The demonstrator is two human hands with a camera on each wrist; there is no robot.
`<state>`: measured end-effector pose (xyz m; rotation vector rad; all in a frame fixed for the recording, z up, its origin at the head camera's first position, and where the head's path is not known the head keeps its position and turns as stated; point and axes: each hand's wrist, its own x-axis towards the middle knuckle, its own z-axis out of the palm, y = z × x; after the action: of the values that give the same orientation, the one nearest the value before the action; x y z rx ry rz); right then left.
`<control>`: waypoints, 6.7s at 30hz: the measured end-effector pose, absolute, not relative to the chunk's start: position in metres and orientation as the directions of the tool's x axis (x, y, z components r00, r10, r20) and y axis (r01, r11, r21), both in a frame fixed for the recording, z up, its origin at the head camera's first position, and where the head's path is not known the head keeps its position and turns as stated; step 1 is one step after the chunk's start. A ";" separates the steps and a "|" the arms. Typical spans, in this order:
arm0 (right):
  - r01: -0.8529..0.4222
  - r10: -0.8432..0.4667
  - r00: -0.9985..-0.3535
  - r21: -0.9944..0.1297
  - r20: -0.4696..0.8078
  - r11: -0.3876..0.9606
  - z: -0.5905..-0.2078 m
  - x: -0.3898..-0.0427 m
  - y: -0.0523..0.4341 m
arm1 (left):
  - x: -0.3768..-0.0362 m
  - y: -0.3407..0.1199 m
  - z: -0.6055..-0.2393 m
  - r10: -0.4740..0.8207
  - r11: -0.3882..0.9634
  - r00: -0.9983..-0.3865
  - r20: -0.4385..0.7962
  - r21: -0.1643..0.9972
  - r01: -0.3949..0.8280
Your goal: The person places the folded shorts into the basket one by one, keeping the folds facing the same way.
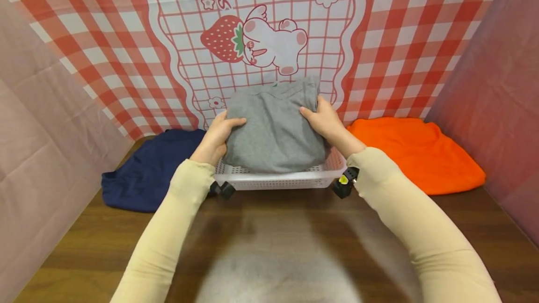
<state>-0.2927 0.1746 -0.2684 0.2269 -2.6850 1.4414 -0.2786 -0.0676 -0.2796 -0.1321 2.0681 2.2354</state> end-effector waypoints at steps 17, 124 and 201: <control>-0.121 -0.142 -0.988 -0.839 0.053 0.530 -0.309 -0.314 0.173 | -0.290 -0.077 -0.316 -0.036 -0.102 -0.982 -0.184 0.978 -0.179; -0.584 -0.544 -0.809 -0.203 0.222 0.786 -0.332 -0.261 0.210 | -0.248 -0.025 -0.324 0.409 0.881 -0.910 -0.062 0.286 0.377; 0.083 0.156 -0.974 -0.385 0.164 0.919 -0.376 -0.225 0.445 | -0.175 0.194 -0.394 0.098 0.015 -0.978 -0.186 0.983 -0.185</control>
<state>-0.2253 0.4450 -0.3757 -0.1816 -2.8880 0.5675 -0.1755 0.1941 -0.3941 -0.0911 2.0833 2.0706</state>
